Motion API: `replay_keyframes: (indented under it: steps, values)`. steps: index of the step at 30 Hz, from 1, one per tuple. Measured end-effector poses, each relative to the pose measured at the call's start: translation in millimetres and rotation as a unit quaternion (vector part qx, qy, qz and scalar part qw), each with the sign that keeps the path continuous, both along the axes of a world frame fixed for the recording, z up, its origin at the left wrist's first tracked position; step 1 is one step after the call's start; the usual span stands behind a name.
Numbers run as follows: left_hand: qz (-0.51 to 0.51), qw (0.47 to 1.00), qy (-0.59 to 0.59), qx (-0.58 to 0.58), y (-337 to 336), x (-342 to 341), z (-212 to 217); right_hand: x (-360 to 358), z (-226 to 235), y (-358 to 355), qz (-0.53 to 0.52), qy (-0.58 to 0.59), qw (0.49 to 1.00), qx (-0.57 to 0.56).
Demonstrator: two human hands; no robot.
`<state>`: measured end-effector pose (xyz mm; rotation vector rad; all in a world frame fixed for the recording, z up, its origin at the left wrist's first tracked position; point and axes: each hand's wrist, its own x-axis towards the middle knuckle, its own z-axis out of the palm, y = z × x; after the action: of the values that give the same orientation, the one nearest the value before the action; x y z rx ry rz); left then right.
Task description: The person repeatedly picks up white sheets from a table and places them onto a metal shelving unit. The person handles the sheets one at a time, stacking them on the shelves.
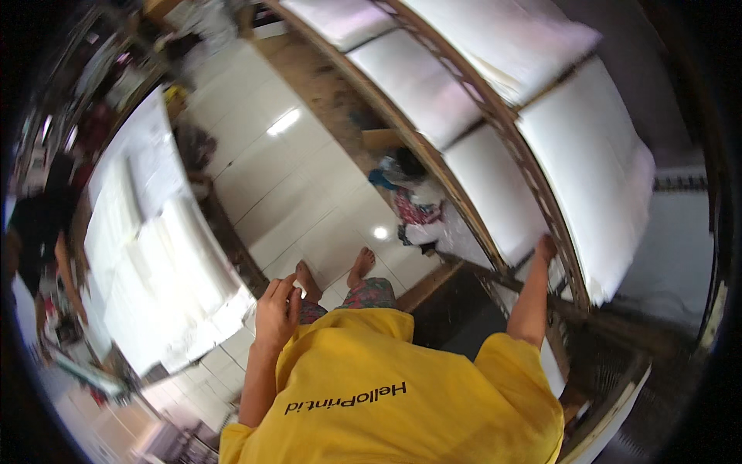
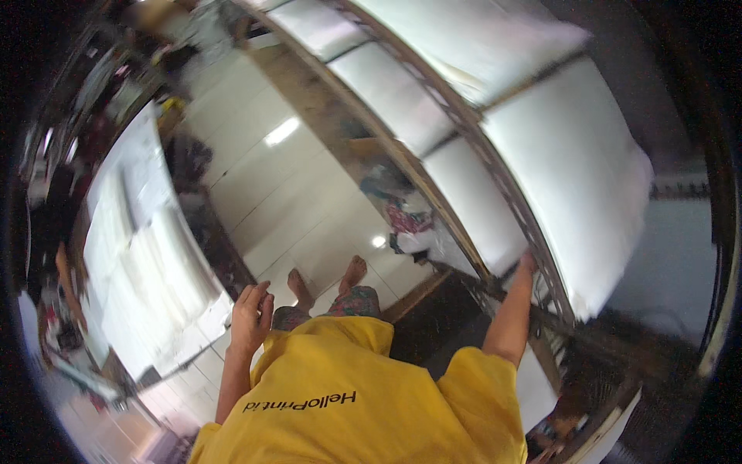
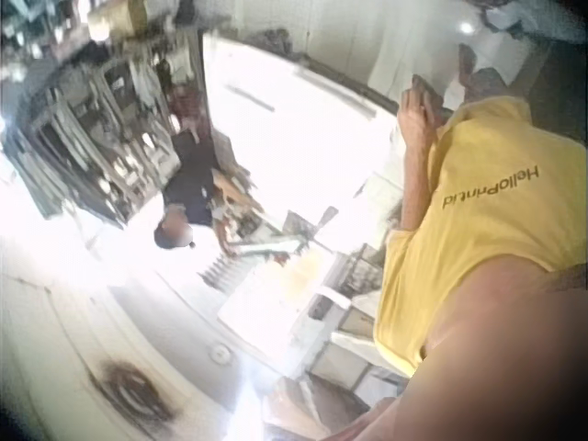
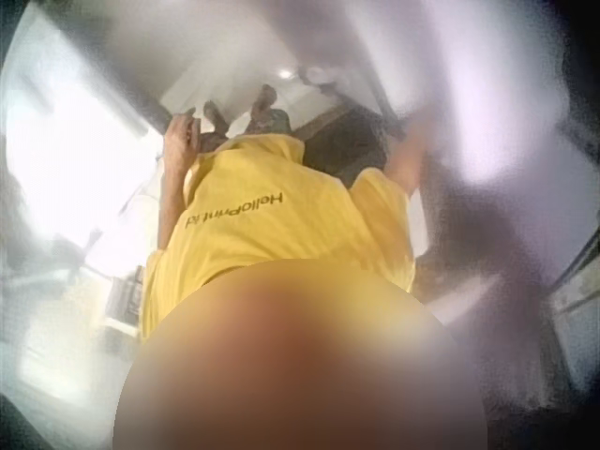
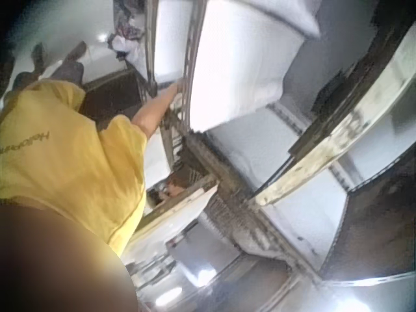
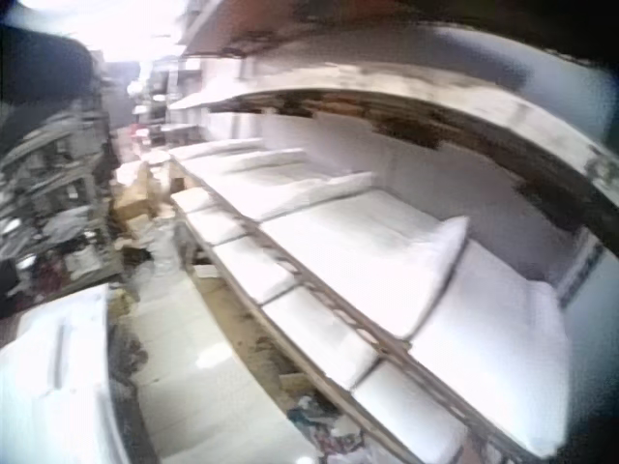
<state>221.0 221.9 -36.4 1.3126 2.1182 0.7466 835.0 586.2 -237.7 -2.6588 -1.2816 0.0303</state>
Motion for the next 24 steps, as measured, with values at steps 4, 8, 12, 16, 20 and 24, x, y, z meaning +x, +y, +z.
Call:
replay_keyframes:
  steps: [4, 8, 12, 16, 20, 24]
  values:
    - [0.063, 0.998, -0.015, 0.008, -29.0, -20.2, 9.5, 22.3, 1.0, -9.0, 0.086, -0.03, 0.996, -0.002]
    - [0.171, 0.982, -0.001, 0.077, -66.7, -63.1, 37.5, 11.1, 10.1, -18.5, 0.081, -0.024, 0.992, 0.095]
    - [0.32, 0.928, 0.104, 0.158, -117.5, -144.5, 41.2, -89.7, 9.6, -52.1, 0.09, 0.03, 0.981, 0.169]
    - [0.442, 0.857, 0.247, 0.095, -214.9, -256.8, 25.6, -179.0, 5.2, -78.9, 0.286, 0.251, 0.892, 0.245]
    - [0.448, 0.828, 0.334, -0.044, -316.1, -333.1, -9.6, -287.5, 13.8, -113.3, 0.314, 0.393, 0.842, 0.193]
    - [0.418, 0.86, 0.236, -0.175, -354.7, -349.8, -23.3, -407.2, 71.5, -164.9, 0.352, 0.453, 0.806, 0.145]
